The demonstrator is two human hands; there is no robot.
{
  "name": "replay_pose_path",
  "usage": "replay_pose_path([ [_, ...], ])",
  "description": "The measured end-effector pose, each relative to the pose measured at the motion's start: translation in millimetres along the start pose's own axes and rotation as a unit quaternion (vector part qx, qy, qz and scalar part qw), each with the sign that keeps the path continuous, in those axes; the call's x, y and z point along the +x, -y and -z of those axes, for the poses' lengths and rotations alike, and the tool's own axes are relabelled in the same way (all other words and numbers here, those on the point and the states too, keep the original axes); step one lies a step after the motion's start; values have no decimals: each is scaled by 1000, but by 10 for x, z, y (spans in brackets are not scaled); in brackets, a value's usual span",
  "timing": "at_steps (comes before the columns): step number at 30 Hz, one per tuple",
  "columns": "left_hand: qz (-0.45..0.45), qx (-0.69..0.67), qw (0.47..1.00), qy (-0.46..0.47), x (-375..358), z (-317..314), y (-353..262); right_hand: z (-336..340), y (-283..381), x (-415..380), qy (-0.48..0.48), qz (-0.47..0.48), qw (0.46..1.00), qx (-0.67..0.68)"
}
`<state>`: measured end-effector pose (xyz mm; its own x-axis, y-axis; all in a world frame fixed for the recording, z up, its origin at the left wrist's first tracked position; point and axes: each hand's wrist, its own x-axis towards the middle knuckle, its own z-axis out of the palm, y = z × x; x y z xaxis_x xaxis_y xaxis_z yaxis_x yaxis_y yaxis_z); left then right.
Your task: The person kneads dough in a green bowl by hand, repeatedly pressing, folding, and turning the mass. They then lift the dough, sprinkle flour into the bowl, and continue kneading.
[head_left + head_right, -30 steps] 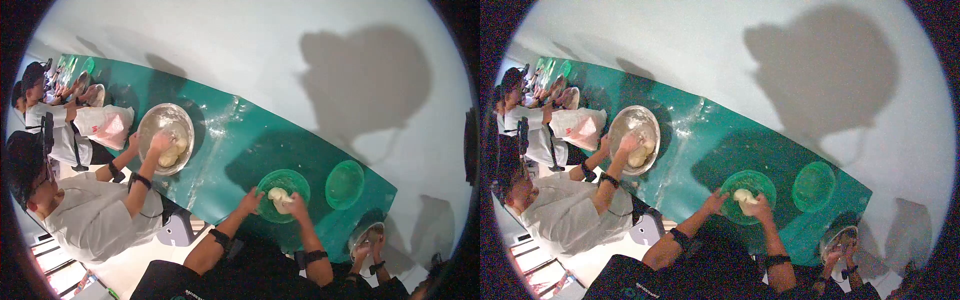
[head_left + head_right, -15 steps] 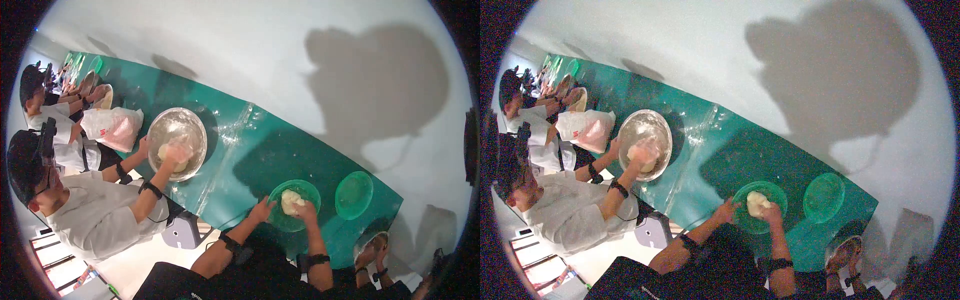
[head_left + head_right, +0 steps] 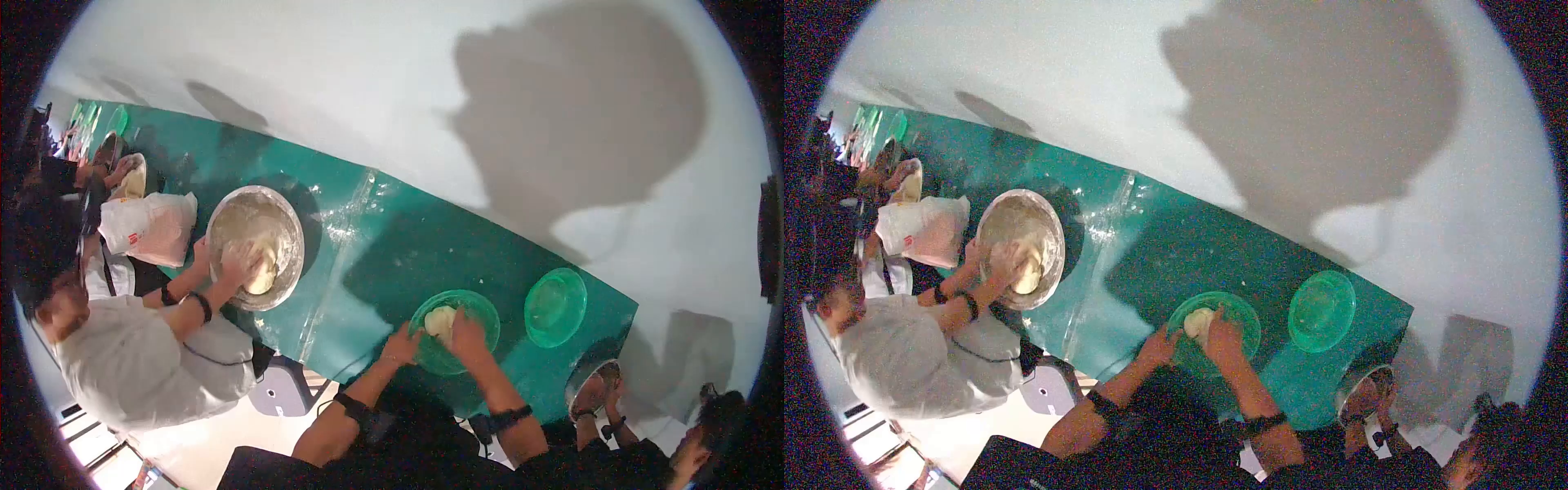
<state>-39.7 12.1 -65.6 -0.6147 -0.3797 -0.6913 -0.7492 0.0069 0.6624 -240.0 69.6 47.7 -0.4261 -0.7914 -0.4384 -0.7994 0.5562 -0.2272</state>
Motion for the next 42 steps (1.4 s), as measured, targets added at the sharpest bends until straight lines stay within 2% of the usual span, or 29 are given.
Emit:
replay_pose_path([
  [3, -4, 45, 999, -5, -14, -14, 9, 221, 84, -171, 31, 4, 994, 104],
  [6, 64, -64, 995, 39, -130, 246, -407, 171, -91, 17, 77, -14, 981, 179],
  [8, 105, -165, 979, 57, -227, 437, -595, 23, -61, 187, -35, -14, 985, 169],
  [9, 88, -225, 968, 63, -193, 330, -421, -99, -21, 227, -89, -14, 982, 164],
  [10, 60, -284, 954, 68, -142, 178, -186, -246, 20, 310, -100, -47, 979, 169],
  [12, 85, -402, 906, 103, -133, 85, -7, -544, 189, 403, -116, -114, 970, 182],
  [13, 150, -478, 855, 133, -221, 259, -265, -464, 368, 415, -150, -115, 962, 195],
  [15, 183, -495, 837, 145, -230, 292, -296, -311, 601, 379, -213, -121, 946, 211],
  [18, 230, -525, 809, 130, -229, 42, -204, -654, 673, 364, -295, -59, 952, 61],
  [19, 245, -531, 803, 116, -197, 48, -184, -757, 678, 378, -271, -69, 958, 67],
  [21, 204, -555, 785, 185, -180, 144, -152, -934, 618, 344, -216, -91, 969, 83],
  [22, 184, -567, 772, 220, -184, 156, -126, -970, 599, 335, -245, -65, 964, 76],
  [24, 144, -506, 827, 198, -111, 136, -72, -1005, 517, 378, -307, -10, 950, 61],
  [26, 154, -484, 845, 166, -181, 116, -49, -967, 411, 398, -318, 41, 945, 69],
  [27, 179, -495, 837, 148, -219, 156, -160, -939, 397, 394, -327, 64, 940, 69],
  [28, 197, -504, 831, 131, -239, 208, -283, -904, 413, 398, -312, 56, 945, 78],
  [30, 200, -471, 855, 86, -327, 302, -531, -783, 385, 420, -286, 42, 953, 89],
  [31, 202, -456, 864, 64, -393, 316, -605, -763, 376, 414, -264, 24, 954, 137],
  [32, 46, -259, 965, -7, -352, 205, -378, -763, 361, 421, -240, 6, 953, 184],
  [33, -114, -45, 989, -80, -222, -9, 108, -728, 309, 407, -215, -13, 950, 228],
  [34, -170, 87, 977, -99, -136, -139, 393, -624, 202, 375, -143, -45, 887, 438],
  [35, -220, 215, 942, -134, -47, -268, 677, -474, 67, 360, -68, -76, 775, 624],
  [36, -174, 262, 942, -119, -7, -301, 761, -339, -80, 318, 6, -102, 619, 778],
  [37, -57, 23, 995, -83, -114, -202, 505, -236, -219, 226, 22, -130, 630, 765],
  [38, 68, -213, 974, -42, -253, 72, 45, -130, -330, 182, 39, -154, 638, 753],
  [39, 190, -430, 883, 1, -327, 232, -215, -72, -414, 166, 57, -173, 644, 743],
  [40, 177, -410, 895, -12, -324, 195, -186, -102, -477, 160, 70, -175, 641, 744],
  [42, 150, -372, 915, -44, -315, 140, -163, -142, -497, 151, 75, -192, 554, 807],
])
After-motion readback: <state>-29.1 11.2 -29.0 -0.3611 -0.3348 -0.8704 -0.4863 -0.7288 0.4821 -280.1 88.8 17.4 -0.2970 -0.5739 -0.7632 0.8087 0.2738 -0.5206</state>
